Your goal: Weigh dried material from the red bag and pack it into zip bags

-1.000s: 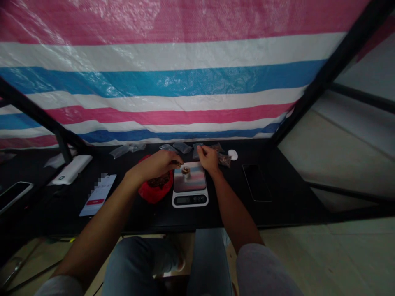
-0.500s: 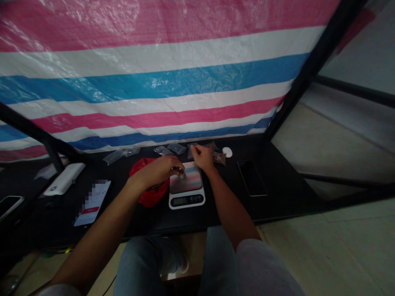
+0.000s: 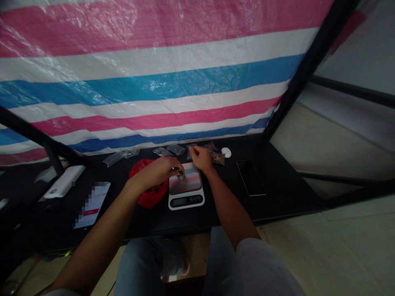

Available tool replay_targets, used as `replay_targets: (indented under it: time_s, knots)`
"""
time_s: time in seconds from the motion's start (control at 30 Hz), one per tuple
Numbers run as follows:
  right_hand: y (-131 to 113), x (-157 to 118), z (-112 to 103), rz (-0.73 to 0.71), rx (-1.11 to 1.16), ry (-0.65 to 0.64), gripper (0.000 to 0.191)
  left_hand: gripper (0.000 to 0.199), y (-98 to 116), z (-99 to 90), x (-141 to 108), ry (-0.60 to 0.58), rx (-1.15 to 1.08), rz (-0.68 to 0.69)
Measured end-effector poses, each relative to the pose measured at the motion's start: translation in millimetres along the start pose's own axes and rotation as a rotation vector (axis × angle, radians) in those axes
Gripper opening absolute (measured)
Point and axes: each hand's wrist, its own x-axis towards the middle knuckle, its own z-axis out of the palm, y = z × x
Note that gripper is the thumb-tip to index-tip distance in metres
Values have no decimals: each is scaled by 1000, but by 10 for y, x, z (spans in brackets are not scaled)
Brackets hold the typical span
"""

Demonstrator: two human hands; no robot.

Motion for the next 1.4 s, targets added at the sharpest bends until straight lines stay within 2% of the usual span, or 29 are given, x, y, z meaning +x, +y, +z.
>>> replay_targets:
  time_s: [0.33,0.6,1.1,1.3,1.4]
  knots:
    - [39,7,22,-19,2,19,47,20,-19,14,-45,33,-14,-19]
    - [16,2,21,-11,4,23,49,16,-66,64,-16,124,-3,67]
    - [43,2,27,-27,1,16,48,13,-111,153,-30,174,-94,124]
    - [36,5,21,-36,-11,14,47,25,-154,94,-173,258,-34,78]
    - [28,4,15,-30,-15,16,47,27,-261,49,-356,169,17,-81]
